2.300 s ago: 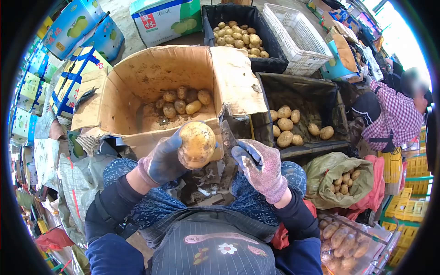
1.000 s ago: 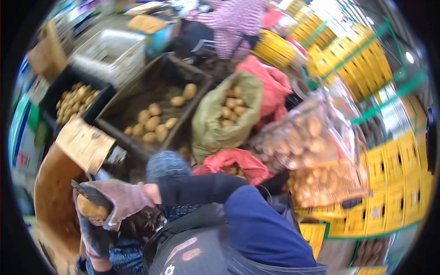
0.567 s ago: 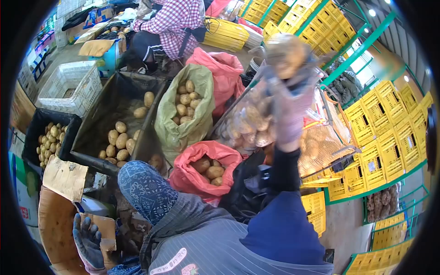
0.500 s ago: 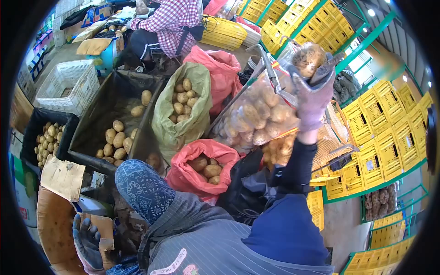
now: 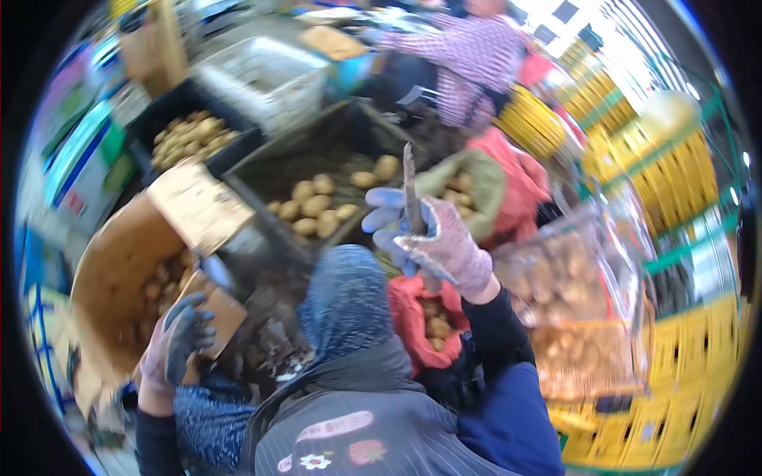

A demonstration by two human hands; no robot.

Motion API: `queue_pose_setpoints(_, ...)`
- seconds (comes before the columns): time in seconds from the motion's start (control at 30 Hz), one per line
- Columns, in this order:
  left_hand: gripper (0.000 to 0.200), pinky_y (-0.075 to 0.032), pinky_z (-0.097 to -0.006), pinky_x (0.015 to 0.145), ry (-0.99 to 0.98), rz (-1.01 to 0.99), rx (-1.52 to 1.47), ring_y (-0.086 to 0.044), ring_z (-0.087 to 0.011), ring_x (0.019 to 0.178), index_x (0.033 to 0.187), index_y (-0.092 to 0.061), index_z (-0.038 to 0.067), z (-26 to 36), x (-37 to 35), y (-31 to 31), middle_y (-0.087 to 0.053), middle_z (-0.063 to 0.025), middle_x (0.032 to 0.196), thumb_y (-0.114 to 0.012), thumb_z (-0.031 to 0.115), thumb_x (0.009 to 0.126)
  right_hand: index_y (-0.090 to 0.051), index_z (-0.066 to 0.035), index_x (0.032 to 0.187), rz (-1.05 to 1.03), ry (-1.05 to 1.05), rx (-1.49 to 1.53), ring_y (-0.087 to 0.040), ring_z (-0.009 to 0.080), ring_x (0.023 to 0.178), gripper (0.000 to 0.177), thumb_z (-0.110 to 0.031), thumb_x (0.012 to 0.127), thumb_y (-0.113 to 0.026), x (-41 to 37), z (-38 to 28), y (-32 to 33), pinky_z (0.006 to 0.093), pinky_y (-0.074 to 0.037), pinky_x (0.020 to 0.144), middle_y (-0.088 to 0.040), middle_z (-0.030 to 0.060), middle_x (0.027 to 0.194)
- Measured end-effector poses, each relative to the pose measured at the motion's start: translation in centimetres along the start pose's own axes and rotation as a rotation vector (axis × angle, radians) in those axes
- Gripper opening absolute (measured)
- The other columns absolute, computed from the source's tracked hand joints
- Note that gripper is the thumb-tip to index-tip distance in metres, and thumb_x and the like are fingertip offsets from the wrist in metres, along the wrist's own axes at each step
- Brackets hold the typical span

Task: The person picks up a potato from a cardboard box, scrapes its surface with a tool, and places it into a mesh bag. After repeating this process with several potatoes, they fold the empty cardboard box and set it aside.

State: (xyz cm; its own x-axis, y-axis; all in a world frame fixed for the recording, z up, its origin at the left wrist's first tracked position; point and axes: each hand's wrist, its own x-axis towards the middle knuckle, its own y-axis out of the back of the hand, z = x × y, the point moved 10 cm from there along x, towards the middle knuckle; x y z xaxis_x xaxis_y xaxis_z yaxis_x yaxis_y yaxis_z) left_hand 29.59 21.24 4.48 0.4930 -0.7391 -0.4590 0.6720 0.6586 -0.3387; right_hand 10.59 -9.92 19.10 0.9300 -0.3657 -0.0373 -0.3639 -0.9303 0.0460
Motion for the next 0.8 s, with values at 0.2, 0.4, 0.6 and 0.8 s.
queue_pose_setpoints(0.2,0.045,-0.055,-0.0273,0.074,-0.451,-0.024,0.759,-0.065,-0.0136,0.089,0.132,-0.051,0.007,6.7,-1.2,6.5,-0.064,-0.0052,0.103,-0.059,0.032,0.096,-0.044,0.002,0.139,-0.387,-0.248,0.076,-0.060,0.0094,0.073,0.071,-0.027,0.082,-0.075,6.1,5.0,-14.9,0.0232,-0.050,0.059,-0.064,0.0117,0.110)
queue_pose_setpoints(0.4,0.043,-0.053,-0.0273,0.069,0.191,0.644,0.328,-0.059,-0.0111,0.077,0.128,-0.055,0.015,2.1,1.9,28.0,-0.062,-0.0027,0.102,-0.061,0.038,0.093,-0.041,0.005,0.138,-0.473,-0.481,0.174,-0.060,0.0113,0.094,0.073,-0.024,0.082,-0.078,8.1,10.9,-19.6,0.0235,-0.050,0.079,-0.062,0.0117,0.115)
queue_pose_setpoints(0.6,0.036,-0.051,-0.0297,0.070,0.254,0.560,1.121,-0.061,-0.0135,0.078,0.112,-0.066,0.007,-3.3,9.8,37.8,-0.068,-0.0061,0.096,-0.065,0.035,0.088,-0.048,0.007,0.133,-0.337,-0.501,-0.001,-0.061,0.0108,0.079,0.061,-0.014,0.081,-0.074,11.2,11.2,-18.8,0.0235,-0.051,0.072,-0.067,0.0155,0.111)
queue_pose_setpoints(0.8,0.057,-0.046,-0.0396,0.097,0.190,0.325,1.218,-0.058,-0.0338,0.113,0.126,-0.057,0.004,-6.7,19.7,29.9,-0.061,-0.0190,0.121,-0.068,0.037,0.081,-0.053,0.014,0.115,-0.421,-0.735,0.067,-0.060,0.0144,0.061,0.059,-0.005,0.062,-0.072,12.0,14.4,-17.8,0.0248,-0.048,0.056,-0.067,0.0203,0.094)
